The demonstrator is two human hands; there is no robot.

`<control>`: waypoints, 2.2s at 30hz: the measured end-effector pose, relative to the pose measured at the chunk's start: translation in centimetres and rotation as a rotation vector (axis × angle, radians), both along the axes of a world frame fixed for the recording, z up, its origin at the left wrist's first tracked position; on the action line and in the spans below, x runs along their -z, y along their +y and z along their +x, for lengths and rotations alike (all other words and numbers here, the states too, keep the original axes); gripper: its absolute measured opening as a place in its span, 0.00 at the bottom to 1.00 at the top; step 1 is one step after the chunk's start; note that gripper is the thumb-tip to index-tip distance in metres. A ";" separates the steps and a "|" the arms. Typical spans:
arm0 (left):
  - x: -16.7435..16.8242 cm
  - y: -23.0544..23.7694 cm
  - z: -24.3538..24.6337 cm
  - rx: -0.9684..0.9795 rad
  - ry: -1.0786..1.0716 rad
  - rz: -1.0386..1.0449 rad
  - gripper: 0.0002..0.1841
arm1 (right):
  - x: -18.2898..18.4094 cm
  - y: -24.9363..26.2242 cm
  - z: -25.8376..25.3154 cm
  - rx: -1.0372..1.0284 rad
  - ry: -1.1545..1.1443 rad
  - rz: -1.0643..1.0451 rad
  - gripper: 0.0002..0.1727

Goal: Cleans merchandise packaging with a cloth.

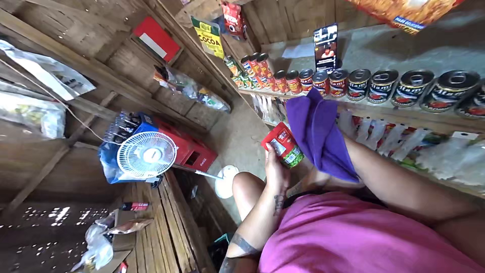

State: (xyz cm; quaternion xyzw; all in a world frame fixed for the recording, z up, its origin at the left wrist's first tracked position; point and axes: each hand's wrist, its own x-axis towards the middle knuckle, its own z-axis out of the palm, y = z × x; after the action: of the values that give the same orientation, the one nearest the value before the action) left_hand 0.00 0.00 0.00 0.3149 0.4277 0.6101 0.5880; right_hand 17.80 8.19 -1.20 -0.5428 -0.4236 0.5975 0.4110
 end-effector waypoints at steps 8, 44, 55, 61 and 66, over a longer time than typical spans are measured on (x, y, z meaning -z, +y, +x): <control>1.0 -0.2 1.5 0.067 0.076 -0.034 0.28 | -0.8 -4.5 -2.2 0.035 -0.105 0.548 0.21; 0.0 -0.7 0.8 -0.044 -0.072 0.121 0.30 | -1.0 -3.4 -2.4 0.119 -0.105 0.674 0.22; 0.1 -1.0 0.7 -0.097 -0.002 0.102 0.23 | 0.9 -4.9 -4.9 -0.188 -0.429 1.031 0.38; -0.4 -0.2 -0.9 0.005 0.020 0.228 0.34 | 1.4 -4.9 -5.1 -0.185 -0.359 1.102 0.35; 1.4 -2.0 1.5 0.172 0.041 0.107 0.32 | 0.7 -4.4 -4.7 0.094 -0.301 0.922 0.28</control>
State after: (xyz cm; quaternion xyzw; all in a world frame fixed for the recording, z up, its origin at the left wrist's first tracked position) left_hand 1.45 -2.02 -1.43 0.3940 0.3777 0.5728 0.6115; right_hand 13.09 3.82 -1.89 -0.4029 -0.6741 0.2431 0.5693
